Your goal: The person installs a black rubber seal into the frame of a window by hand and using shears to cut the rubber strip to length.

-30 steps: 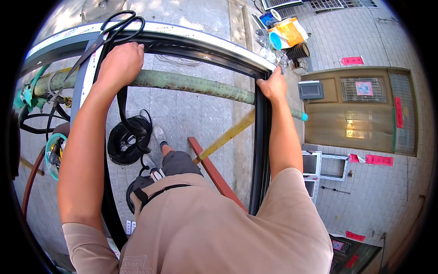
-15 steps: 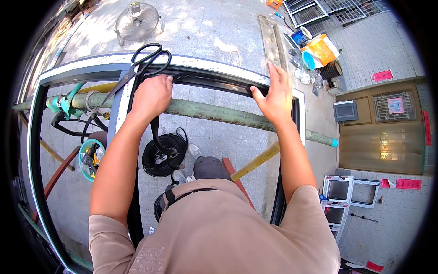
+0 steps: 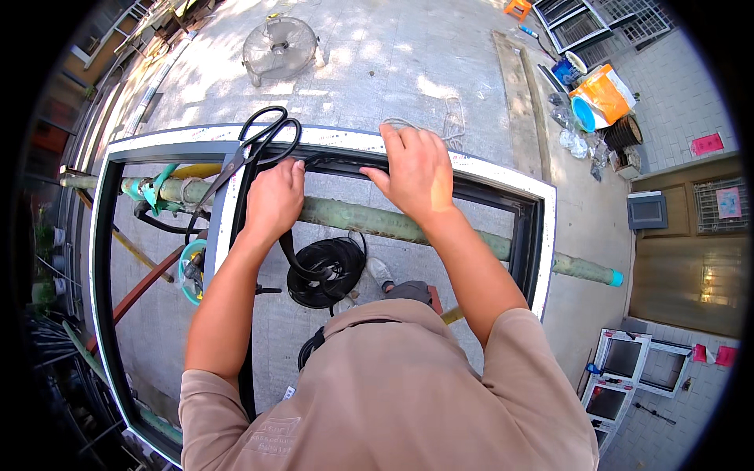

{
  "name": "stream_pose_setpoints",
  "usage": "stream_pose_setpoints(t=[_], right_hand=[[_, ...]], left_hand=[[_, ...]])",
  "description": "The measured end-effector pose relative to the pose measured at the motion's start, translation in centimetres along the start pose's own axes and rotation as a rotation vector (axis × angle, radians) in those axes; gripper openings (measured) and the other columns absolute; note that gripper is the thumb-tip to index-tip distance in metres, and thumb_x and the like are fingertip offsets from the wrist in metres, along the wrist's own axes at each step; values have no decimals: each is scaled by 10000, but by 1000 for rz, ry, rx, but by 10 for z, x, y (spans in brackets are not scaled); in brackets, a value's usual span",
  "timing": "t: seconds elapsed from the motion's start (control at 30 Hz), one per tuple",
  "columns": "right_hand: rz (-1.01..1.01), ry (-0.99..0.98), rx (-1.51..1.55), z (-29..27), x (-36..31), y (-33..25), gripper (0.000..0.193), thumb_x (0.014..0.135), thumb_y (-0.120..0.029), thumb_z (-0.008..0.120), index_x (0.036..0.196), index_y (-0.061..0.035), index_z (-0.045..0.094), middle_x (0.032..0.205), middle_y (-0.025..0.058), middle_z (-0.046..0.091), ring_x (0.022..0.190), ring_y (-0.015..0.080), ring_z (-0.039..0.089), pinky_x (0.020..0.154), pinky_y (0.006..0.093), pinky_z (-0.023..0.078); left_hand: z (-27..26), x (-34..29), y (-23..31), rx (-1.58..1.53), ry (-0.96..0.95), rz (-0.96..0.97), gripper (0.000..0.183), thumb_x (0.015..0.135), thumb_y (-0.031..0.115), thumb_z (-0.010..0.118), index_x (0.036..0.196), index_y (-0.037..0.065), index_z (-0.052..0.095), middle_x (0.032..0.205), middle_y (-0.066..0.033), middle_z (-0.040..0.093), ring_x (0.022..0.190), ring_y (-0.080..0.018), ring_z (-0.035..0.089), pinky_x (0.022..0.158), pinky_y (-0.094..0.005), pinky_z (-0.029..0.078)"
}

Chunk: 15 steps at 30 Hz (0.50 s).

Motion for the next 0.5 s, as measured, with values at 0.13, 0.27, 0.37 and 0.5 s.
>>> stream_pose_setpoints(t=[0.13,0.27,0.37,0.5], right_hand=[[4,10,25,1,0,4,759,778,-437,989,1394,-84,724,1076,113,722,992,345,699,891,468,548],[31,-23,45,-1,2,5,711,785,-437,981,1355,-89,737,1066,108,723,990,346,700,886,470,548],[42,-60,35,-2,3,4,697,793,-425,977,1345,-78,731,1077,113,721,1008,352,698,893,475,546],[-68,35,53,-4,7,-7,713,793,-394,979,1352,-43,710,1109,127,715,1030,360,690,899,484,544]], left_hand=[[2,2,0,13,-9,-2,463,1172,357,504,996,1,744,962,-303,779,945,-532,755,885,-633,593],[2,3,2,17,-20,-18,462,1172,360,498,1012,10,753,962,-303,779,949,-536,753,892,-639,588],[1,3,4,18,-28,-19,457,1170,360,500,1020,14,757,961,-300,781,948,-534,755,895,-638,589],[1,4,5,6,-18,-25,458,1168,360,504,1008,15,760,960,-297,782,947,-531,758,892,-634,594]])
Point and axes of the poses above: each hand's wrist, its own x-axis towards the middle knuckle, its own z-axis out of the palm, y = z × x, the point moved 5 cm from there along x, towards the middle knuckle
